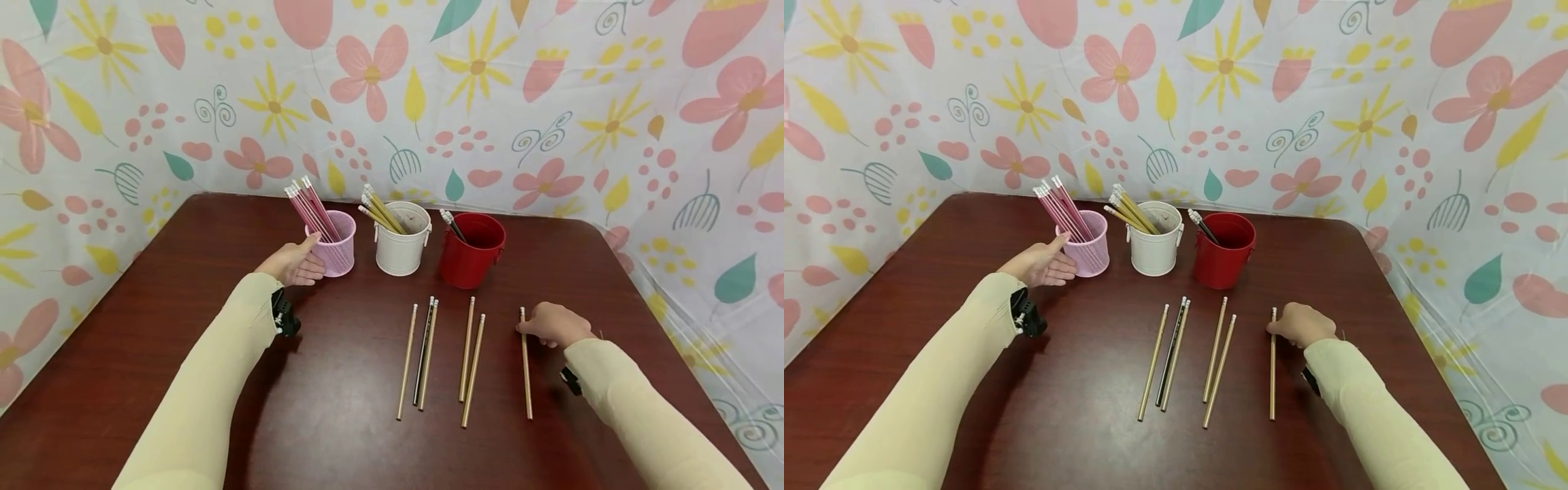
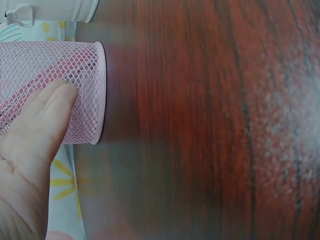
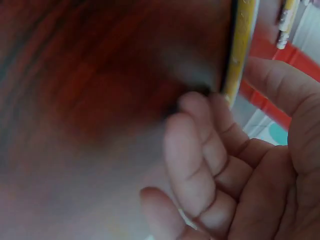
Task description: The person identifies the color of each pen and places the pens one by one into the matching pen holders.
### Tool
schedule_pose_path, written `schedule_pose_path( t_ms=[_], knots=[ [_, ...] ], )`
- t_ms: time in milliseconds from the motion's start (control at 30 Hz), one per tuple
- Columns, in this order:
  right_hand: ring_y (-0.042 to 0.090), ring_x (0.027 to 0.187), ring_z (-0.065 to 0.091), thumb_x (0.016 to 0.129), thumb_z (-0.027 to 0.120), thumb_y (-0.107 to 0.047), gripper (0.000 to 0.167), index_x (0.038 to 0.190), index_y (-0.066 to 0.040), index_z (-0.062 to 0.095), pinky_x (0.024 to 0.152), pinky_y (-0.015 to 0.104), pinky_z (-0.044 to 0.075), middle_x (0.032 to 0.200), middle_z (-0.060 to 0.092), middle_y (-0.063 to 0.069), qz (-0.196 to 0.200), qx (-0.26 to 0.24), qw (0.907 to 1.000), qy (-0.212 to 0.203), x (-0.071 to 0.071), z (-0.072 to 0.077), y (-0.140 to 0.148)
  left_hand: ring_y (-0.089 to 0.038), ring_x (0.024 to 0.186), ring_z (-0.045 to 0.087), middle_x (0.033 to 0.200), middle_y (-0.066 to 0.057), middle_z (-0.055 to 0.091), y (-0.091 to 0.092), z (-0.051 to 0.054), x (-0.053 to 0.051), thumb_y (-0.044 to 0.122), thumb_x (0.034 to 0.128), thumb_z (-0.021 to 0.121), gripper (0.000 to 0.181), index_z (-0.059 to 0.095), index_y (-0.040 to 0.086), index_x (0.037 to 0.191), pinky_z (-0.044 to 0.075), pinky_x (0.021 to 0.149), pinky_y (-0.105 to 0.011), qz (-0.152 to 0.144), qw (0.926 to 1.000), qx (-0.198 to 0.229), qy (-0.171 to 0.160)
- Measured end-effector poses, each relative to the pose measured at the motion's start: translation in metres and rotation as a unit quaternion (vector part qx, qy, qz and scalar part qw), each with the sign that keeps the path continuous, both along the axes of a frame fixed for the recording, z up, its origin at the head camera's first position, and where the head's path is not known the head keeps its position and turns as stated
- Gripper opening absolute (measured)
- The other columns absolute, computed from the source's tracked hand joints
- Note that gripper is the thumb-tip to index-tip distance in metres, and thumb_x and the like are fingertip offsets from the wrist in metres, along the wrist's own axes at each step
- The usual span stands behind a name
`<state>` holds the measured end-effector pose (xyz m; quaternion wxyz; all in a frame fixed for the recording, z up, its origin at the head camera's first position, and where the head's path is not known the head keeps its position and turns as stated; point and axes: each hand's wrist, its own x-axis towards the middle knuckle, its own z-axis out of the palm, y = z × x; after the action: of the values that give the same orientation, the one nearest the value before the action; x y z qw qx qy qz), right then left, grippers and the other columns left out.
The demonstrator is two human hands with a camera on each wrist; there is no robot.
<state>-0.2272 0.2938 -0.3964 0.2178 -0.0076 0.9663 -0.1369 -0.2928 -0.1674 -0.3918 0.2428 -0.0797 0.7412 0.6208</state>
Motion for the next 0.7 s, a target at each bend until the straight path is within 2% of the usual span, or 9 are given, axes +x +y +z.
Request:
schedule_pose_path(
  t_ms=[200,333,500,700],
  knots=[
    [0.016,0.050,0.053,0.088,0.056,-0.018,0.029,0.060,-0.008,0.056,0.048,0.029,0.044,0.056,0.055,0.004,0.003,-0.072,0.9974,-0.007,-0.005,-0.009,0.000,-0.041,0.125,0.046,0.135,-0.035,0.043,0.000,-0.003,-0.001,0.056,0.0995,0.024,0.083,0.036,-0.019,0.133,0.040,0.103,-0.043,0.003,1.0000,0.001,0.001],
    [0.016,0.051,0.053,0.088,0.057,-0.020,0.029,0.062,-0.008,0.055,0.046,0.028,0.043,0.056,0.054,0.003,0.003,-0.091,0.9959,-0.002,-0.009,-0.009,-0.005,-0.040,0.124,0.047,0.135,-0.035,0.044,0.000,-0.001,-0.003,0.055,0.0997,0.024,0.083,0.037,-0.019,0.133,0.041,0.103,-0.042,0.008,1.0000,-0.002,0.004],
    [0.015,0.050,0.053,0.091,0.052,-0.019,0.027,0.068,-0.005,0.053,0.046,0.030,0.045,0.056,0.051,0.002,0.012,-0.123,0.9918,0.033,-0.014,0.000,-0.007,-0.041,0.124,0.047,0.134,-0.035,0.044,0.000,-0.002,-0.004,0.055,0.0996,0.026,0.083,0.037,-0.020,0.133,0.042,0.101,-0.042,0.010,0.9999,-0.002,0.006],
    [0.014,0.047,0.047,0.093,0.039,-0.015,0.027,0.070,-0.004,0.049,0.046,0.030,0.044,0.053,0.048,0.002,-0.014,-0.207,0.9755,0.072,-0.020,0.017,-0.015,-0.042,0.125,0.046,0.135,-0.036,0.043,0.000,-0.003,-0.003,0.054,0.1001,0.026,0.082,0.037,-0.020,0.133,0.040,0.103,-0.043,0.012,0.9999,0.010,-0.002]
  ],
)
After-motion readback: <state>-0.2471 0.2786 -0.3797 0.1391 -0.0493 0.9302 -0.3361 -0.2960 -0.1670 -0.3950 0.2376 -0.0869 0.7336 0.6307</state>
